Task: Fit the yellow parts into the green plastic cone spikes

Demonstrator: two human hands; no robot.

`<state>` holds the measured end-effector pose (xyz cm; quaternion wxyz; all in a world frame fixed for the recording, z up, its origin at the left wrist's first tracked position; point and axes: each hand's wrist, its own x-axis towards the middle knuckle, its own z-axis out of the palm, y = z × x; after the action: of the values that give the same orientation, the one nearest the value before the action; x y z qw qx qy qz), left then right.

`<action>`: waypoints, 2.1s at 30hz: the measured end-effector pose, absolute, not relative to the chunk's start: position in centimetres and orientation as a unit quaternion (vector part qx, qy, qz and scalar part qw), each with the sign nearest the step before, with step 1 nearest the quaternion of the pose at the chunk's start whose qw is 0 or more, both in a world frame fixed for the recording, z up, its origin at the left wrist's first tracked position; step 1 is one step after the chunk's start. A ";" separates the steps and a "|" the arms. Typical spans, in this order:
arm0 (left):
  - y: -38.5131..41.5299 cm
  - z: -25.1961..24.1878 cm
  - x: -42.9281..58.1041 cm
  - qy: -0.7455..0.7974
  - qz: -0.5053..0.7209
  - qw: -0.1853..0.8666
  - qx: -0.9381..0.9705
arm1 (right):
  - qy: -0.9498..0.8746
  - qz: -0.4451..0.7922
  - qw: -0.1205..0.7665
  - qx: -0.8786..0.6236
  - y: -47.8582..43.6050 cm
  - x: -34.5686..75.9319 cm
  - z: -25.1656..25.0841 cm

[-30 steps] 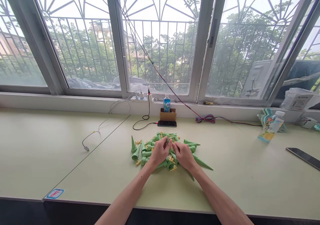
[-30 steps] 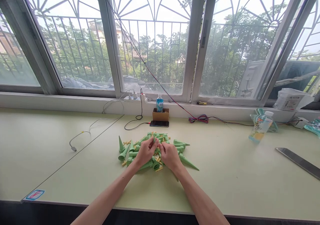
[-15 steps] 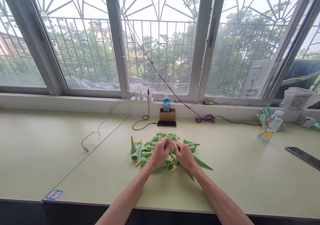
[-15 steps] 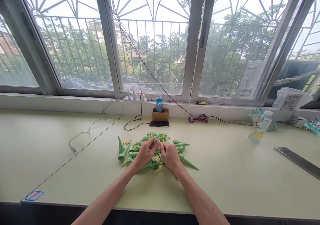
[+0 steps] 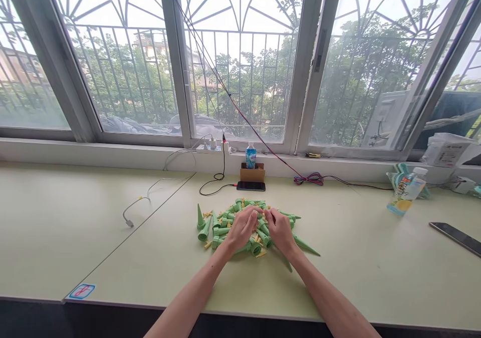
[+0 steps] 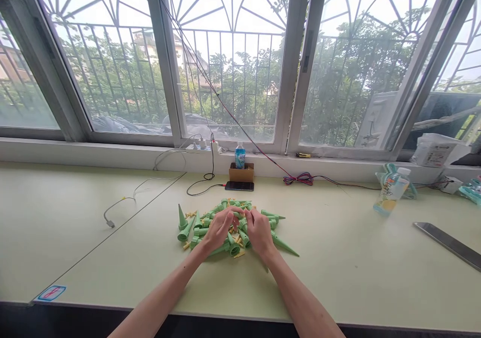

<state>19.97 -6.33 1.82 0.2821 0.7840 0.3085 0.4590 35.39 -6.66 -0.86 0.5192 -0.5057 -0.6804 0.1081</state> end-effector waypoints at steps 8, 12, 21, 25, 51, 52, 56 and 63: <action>-5.6 1.6 20.1 0.373 0.519 0.290 0.712 | -0.677 0.121 0.530 -0.496 -6.7 35.4 -0.7; -5.5 1.9 20.1 0.414 0.521 0.252 0.703 | -0.678 0.123 0.537 -0.487 -6.9 35.3 -0.4; -5.7 1.9 20.2 0.407 0.483 0.290 0.719 | -0.676 0.123 0.552 -0.472 -7.1 35.4 -0.1; -5.9 1.9 20.3 0.403 0.453 0.298 0.737 | -0.676 0.123 0.554 -0.470 -7.1 35.4 -0.2; -5.6 2.1 20.2 0.392 0.474 0.476 0.628 | -0.702 0.142 0.542 -0.440 -7.6 34.9 0.2; -5.6 2.1 20.2 0.392 0.477 0.479 0.624 | -0.704 0.144 0.541 -0.437 -7.6 34.9 0.2; -5.7 2.2 20.2 0.390 0.480 0.482 0.620 | -0.707 0.140 0.535 -0.442 -7.5 35.0 0.1; -5.8 2.2 20.3 0.380 0.472 0.471 0.641 | -0.696 0.134 0.538 -0.456 -7.2 35.2 -0.2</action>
<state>20.33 -5.76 2.19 0.4710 0.6413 0.3798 0.4718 35.16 -7.18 -0.18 0.5383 -0.4563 -0.6957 0.1338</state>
